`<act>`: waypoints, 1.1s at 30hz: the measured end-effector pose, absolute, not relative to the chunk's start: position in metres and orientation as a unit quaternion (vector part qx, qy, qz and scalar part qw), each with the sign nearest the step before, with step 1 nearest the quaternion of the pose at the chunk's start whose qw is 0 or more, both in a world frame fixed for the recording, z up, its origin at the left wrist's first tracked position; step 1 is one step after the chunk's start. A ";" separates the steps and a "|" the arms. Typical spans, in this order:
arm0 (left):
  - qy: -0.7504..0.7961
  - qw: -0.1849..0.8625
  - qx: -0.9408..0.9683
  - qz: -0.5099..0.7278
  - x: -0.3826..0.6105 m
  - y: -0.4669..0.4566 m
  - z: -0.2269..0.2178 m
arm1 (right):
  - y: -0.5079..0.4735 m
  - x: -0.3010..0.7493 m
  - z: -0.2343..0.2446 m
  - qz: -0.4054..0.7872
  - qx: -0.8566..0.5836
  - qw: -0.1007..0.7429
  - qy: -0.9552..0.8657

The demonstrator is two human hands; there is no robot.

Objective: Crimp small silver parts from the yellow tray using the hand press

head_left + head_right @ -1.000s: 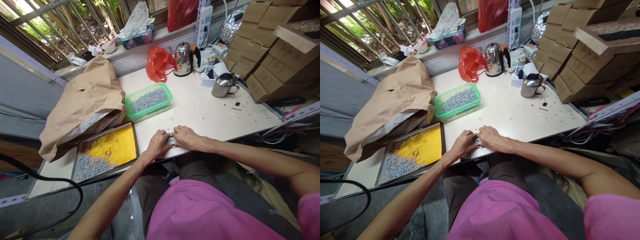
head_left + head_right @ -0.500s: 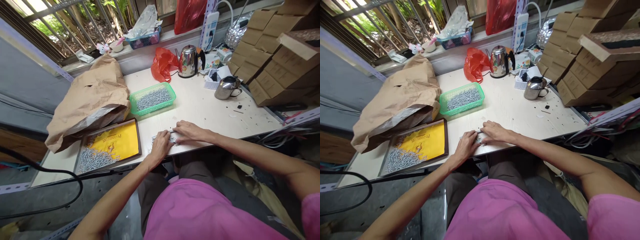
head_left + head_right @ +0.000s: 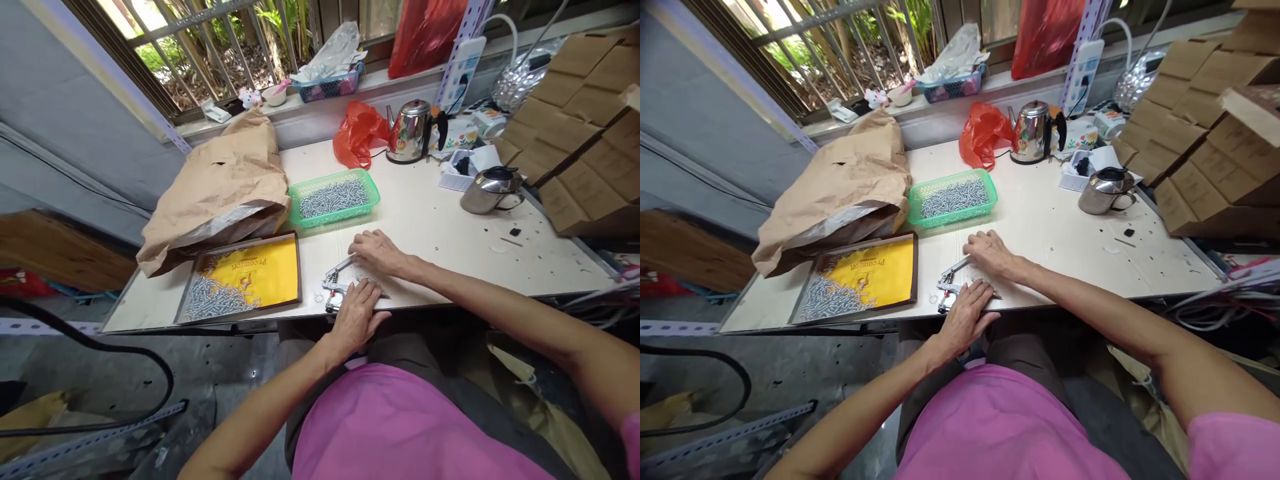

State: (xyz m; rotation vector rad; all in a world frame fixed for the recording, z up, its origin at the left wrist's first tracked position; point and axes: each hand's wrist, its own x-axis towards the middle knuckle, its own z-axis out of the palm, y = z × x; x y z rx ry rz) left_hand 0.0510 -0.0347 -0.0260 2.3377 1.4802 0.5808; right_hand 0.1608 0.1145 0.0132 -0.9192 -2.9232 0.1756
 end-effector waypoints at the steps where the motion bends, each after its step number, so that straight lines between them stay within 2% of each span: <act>1: 0.514 0.164 0.817 0.205 0.051 -0.036 -0.027 | 0.106 0.153 0.017 0.064 -0.248 0.033 -0.966; 5: 0.526 0.198 0.805 0.190 0.048 -0.044 -0.035 | 0.069 0.121 0.023 0.074 -0.067 -0.005 -0.995; 12: 0.494 0.180 0.831 0.183 0.048 -0.051 -0.048 | 0.048 0.085 0.003 0.060 -0.012 0.017 -0.998; 14: 0.487 0.159 0.838 0.187 0.045 -0.053 -0.045 | 0.051 0.080 0.006 0.083 -0.034 0.048 -0.995; 17: 0.513 0.118 0.827 0.200 0.020 -0.058 -0.030 | 0.073 0.081 0.030 0.119 -0.097 0.150 -0.977; 19: 0.591 0.080 0.778 0.199 -0.015 -0.063 -0.014 | 0.103 0.086 0.051 0.125 -0.142 0.230 -0.955; 21: 0.700 0.035 0.690 0.179 -0.060 -0.067 0.004 | 0.139 0.094 0.066 0.101 -0.205 0.268 -0.936; 24: 0.790 -0.020 0.606 0.094 -0.127 -0.071 0.026 | 0.181 0.108 0.068 0.046 -0.293 0.230 -0.927; 26: 0.804 -0.011 0.594 0.033 -0.158 -0.073 0.033 | 0.187 0.117 0.060 0.044 -0.304 0.209 -0.928; 29: 0.784 0.021 0.620 -0.023 -0.180 -0.073 0.032 | 0.161 0.132 0.043 0.094 -0.263 0.192 -0.941; 33: 0.753 0.030 0.656 -0.030 -0.187 -0.065 0.029 | 0.101 0.159 0.029 0.169 -0.228 0.137 -0.949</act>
